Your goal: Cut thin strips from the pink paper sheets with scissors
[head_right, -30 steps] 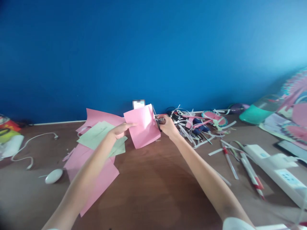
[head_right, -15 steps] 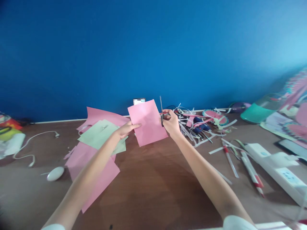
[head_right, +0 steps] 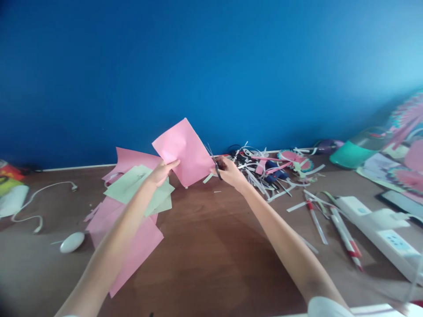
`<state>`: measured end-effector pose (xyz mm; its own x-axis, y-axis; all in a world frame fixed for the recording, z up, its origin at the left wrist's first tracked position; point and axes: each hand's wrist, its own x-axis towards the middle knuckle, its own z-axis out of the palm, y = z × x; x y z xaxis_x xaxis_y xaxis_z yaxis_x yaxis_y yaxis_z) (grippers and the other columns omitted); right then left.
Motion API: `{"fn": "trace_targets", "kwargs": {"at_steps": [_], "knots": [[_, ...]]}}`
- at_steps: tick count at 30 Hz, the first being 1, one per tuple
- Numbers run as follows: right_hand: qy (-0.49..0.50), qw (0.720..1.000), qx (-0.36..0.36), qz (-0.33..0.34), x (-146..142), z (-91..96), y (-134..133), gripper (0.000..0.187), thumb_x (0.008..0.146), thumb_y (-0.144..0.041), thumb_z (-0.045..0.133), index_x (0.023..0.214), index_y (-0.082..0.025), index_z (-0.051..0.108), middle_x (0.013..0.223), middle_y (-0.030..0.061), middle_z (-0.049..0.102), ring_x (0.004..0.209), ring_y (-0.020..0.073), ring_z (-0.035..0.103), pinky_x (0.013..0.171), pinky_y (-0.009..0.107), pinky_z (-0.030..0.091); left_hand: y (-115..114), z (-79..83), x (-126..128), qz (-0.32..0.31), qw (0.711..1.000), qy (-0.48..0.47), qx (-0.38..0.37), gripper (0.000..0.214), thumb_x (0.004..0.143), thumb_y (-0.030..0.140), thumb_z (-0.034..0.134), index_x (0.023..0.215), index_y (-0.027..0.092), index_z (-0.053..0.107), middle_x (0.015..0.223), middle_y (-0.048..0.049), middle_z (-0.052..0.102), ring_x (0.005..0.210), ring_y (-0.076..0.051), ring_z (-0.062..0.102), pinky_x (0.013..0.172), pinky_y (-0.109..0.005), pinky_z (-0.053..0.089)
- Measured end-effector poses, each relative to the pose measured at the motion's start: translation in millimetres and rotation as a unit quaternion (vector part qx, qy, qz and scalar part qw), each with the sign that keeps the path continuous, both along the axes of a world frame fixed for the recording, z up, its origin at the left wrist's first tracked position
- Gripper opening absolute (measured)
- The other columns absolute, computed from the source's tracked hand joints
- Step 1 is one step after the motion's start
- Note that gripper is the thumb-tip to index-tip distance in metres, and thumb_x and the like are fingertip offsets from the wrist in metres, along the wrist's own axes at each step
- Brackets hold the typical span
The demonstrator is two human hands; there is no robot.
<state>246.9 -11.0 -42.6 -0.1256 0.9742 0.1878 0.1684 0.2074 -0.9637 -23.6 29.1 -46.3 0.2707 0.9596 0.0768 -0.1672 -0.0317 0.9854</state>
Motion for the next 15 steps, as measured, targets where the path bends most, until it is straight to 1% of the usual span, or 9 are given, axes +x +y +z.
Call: {"fn": "trace_targets", "kwargs": {"at_steps": [5, 9, 15], "knots": [[0.001, 0.999, 0.025, 0.026, -4.0, -8.7, 1.8, 0.036, 0.069, -0.033, 0.072, 0.099, -0.016, 0.061, 0.083, 0.0019, 0.063, 0.076, 0.0157, 0.057, 0.07, 0.029, 0.047, -0.1, -0.8, 1.0, -0.008, 1.0, -0.012, -0.008, 0.056, 0.076, 0.033, 0.073, 0.127, 0.018, 0.057, 0.131, -0.0123, 0.059, 0.125, -0.028, 0.051, 0.11, -0.046, 0.035], [-0.014, 0.999, 0.045, 0.016, -3.2, -8.1, 0.7, 0.038, 0.069, -0.032, 0.072, 0.101, -0.016, 0.061, 0.084, 0.0019, 0.063, 0.075, 0.0155, 0.057, 0.069, 0.028, 0.046, 0.7, -1.3, 2.1, -0.002, 1.0, -0.02, -0.011, 0.056, 0.074, 0.031, 0.075, 0.127, 0.02, 0.058, 0.131, -0.0117, 0.059, 0.123, -0.028, 0.053, 0.11, -0.045, 0.035], [-0.052, 0.996, 0.074, -0.001, -3.2, -10.7, 1.1, 0.04, 0.068, -0.033, 0.073, 0.102, -0.016, 0.062, 0.083, 0.0016, 0.063, 0.072, 0.0152, 0.055, 0.067, 0.027, 0.045, 1.0, -1.4, 1.6, -0.002, 1.0, -0.021, -0.009, 0.054, 0.075, 0.033, 0.074, 0.126, 0.019, 0.059, 0.13, -0.0114, 0.059, 0.121, -0.027, 0.055, 0.108, -0.044, 0.038]]}}
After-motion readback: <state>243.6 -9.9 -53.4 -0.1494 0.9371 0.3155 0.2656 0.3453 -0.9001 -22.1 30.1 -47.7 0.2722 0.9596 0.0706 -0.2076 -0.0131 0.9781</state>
